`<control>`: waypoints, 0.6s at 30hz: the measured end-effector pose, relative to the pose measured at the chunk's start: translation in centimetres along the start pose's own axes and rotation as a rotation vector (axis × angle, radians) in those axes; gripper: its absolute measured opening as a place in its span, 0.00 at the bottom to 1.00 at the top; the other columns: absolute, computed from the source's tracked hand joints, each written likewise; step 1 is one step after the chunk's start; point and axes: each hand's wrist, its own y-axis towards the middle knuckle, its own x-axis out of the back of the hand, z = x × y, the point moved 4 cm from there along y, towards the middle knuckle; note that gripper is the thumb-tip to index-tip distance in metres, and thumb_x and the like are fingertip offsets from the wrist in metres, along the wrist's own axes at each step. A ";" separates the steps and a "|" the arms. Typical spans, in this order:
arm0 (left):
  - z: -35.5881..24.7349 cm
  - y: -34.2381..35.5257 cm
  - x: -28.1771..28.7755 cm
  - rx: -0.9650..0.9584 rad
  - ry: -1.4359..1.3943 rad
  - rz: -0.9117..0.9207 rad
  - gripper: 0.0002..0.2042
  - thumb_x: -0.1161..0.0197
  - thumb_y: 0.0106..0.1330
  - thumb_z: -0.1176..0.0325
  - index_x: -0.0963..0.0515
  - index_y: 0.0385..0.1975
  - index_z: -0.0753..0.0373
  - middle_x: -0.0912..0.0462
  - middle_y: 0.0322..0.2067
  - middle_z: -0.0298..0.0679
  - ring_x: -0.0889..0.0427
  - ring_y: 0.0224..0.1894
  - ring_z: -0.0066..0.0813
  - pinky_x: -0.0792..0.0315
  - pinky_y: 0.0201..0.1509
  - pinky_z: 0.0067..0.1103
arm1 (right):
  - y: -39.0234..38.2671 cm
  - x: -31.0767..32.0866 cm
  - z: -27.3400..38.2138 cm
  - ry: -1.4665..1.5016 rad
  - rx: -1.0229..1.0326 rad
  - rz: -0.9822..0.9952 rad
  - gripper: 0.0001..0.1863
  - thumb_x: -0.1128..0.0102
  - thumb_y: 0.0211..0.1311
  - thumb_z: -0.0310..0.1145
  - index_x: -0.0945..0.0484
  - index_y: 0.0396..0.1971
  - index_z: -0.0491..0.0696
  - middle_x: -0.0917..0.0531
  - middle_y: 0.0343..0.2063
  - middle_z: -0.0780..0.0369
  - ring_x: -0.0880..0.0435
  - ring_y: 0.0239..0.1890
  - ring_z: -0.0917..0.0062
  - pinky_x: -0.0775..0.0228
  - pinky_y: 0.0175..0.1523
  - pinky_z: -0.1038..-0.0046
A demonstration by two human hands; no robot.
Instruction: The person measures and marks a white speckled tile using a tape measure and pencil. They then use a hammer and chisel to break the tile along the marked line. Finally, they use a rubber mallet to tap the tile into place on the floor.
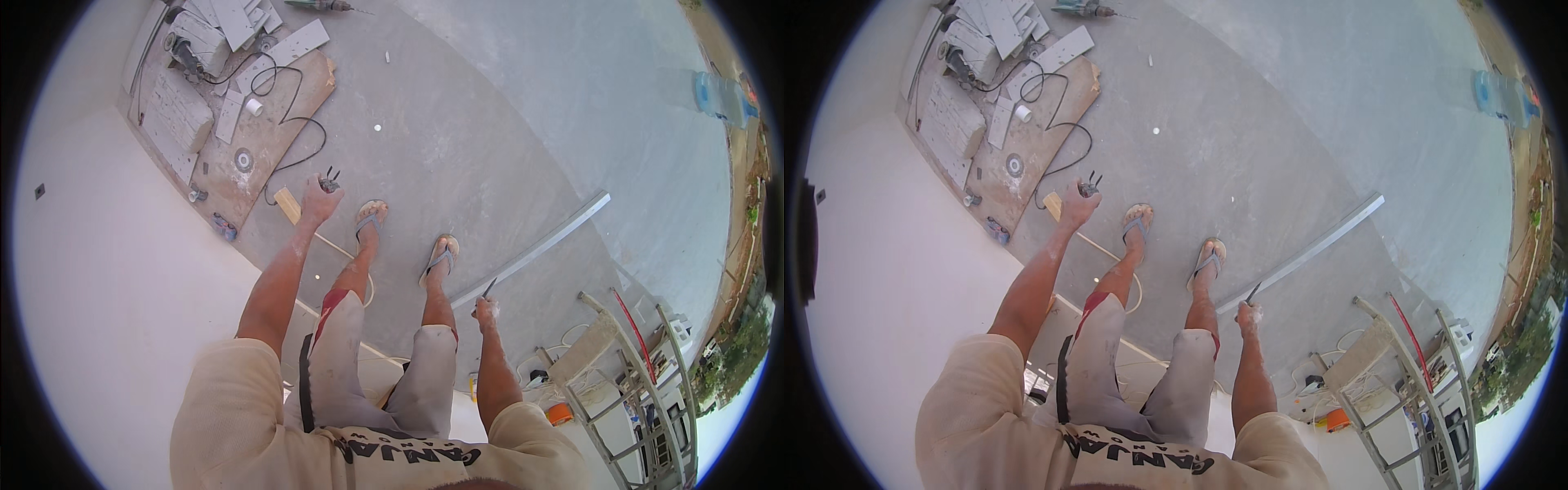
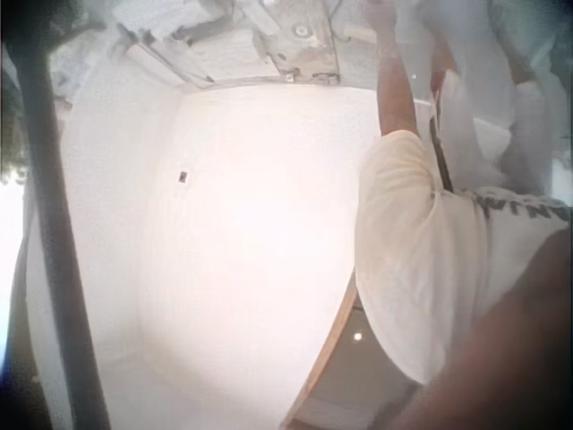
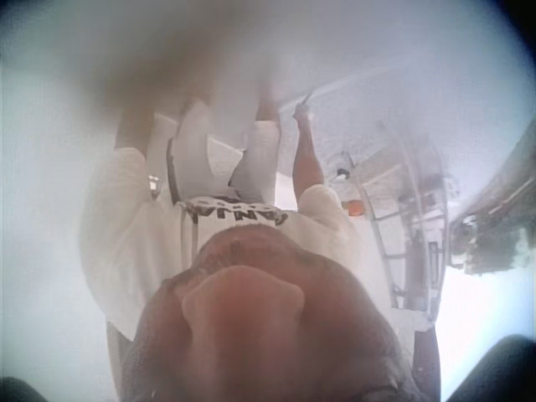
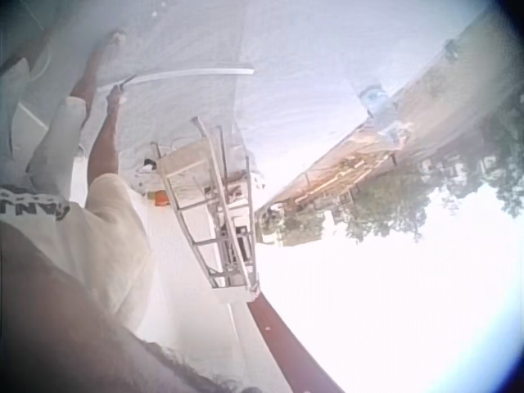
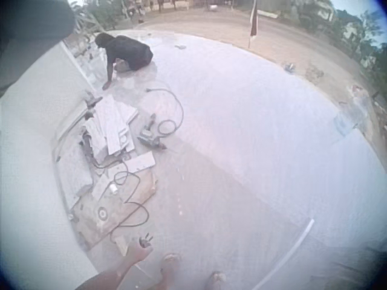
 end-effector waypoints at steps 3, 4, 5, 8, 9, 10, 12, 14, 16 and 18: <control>2.0 -12.8 4.2 0.109 -0.073 -0.008 0.34 0.35 0.49 0.56 0.31 0.54 0.72 0.27 0.49 0.56 0.25 0.51 0.47 0.31 0.56 0.33 | -6.6 3.7 -1.0 -0.131 0.126 0.059 0.11 0.44 0.53 0.32 0.22 0.28 0.38 0.20 0.21 0.57 0.20 0.22 0.71 0.24 0.25 0.68; 4.9 -15.8 4.3 0.118 -0.104 -0.002 0.31 0.35 0.49 0.56 0.30 0.51 0.72 0.25 0.44 0.55 0.22 0.47 0.45 0.28 0.51 0.32 | -8.5 4.6 -0.4 -0.108 0.129 0.095 0.11 0.44 0.54 0.32 0.22 0.28 0.37 0.20 0.22 0.57 0.20 0.22 0.71 0.23 0.25 0.68; 4.5 -19.6 5.9 0.198 -0.253 0.035 0.26 0.36 0.51 0.58 0.28 0.45 0.72 0.22 0.37 0.50 0.20 0.37 0.38 0.24 0.40 0.28 | -10.1 5.8 0.2 -0.077 0.122 0.118 0.11 0.44 0.54 0.32 0.22 0.28 0.37 0.20 0.23 0.57 0.19 0.22 0.72 0.23 0.25 0.68; 8.7 -30.4 7.7 0.382 -0.704 0.129 0.17 0.39 0.54 0.60 0.28 0.38 0.65 0.24 0.29 0.40 0.22 0.28 0.28 0.25 0.27 0.24 | -11.7 8.8 2.7 -0.254 0.238 0.207 0.11 0.45 0.55 0.31 0.22 0.29 0.37 0.20 0.24 0.57 0.19 0.23 0.72 0.21 0.26 0.68; 10.4 -33.5 7.3 0.440 -0.853 0.172 0.14 0.40 0.55 0.61 0.29 0.36 0.62 0.26 0.27 0.38 0.23 0.26 0.26 0.25 0.25 0.24 | -10.7 9.8 3.5 -0.352 0.291 0.206 0.11 0.47 0.56 0.31 0.21 0.30 0.38 0.20 0.22 0.58 0.19 0.22 0.72 0.23 0.25 0.70; 10.9 -36.8 7.7 0.437 -0.944 0.169 0.13 0.42 0.56 0.59 0.28 0.36 0.60 0.26 0.28 0.37 0.22 0.29 0.27 0.24 0.30 0.27 | -11.4 11.2 5.9 -0.384 0.358 0.197 0.11 0.47 0.56 0.31 0.21 0.30 0.38 0.20 0.22 0.58 0.19 0.22 0.73 0.24 0.24 0.71; 12.4 -43.9 7.7 0.485 -1.152 0.142 0.13 0.44 0.58 0.57 0.28 0.37 0.57 0.26 0.31 0.37 0.21 0.32 0.31 0.23 0.35 0.34 | -14.4 13.3 10.3 -0.450 0.479 0.189 0.10 0.47 0.57 0.31 0.21 0.30 0.39 0.20 0.20 0.59 0.20 0.21 0.73 0.27 0.23 0.71; 14.5 -49.6 7.1 0.519 -1.406 0.116 0.14 0.44 0.58 0.56 0.27 0.38 0.56 0.25 0.32 0.38 0.21 0.32 0.36 0.24 0.36 0.37 | -17.1 14.5 14.1 -0.492 0.606 0.191 0.10 0.49 0.57 0.31 0.21 0.29 0.41 0.20 0.19 0.59 0.20 0.19 0.73 0.29 0.21 0.71; 15.0 -52.2 6.5 0.465 -1.666 0.168 0.14 0.45 0.58 0.55 0.27 0.39 0.56 0.24 0.33 0.38 0.21 0.31 0.39 0.26 0.38 0.40 | -16.3 15.3 16.6 -0.508 0.670 0.130 0.10 0.49 0.57 0.31 0.22 0.28 0.41 0.20 0.19 0.59 0.20 0.19 0.73 0.29 0.21 0.71; 14.1 -55.8 7.0 0.470 -1.904 0.109 0.18 0.43 0.58 0.53 0.28 0.41 0.59 0.24 0.31 0.40 0.21 0.31 0.41 0.27 0.40 0.40 | -17.1 15.2 18.9 -0.617 0.718 0.133 0.10 0.50 0.57 0.32 0.22 0.26 0.41 0.20 0.18 0.59 0.21 0.18 0.74 0.30 0.20 0.71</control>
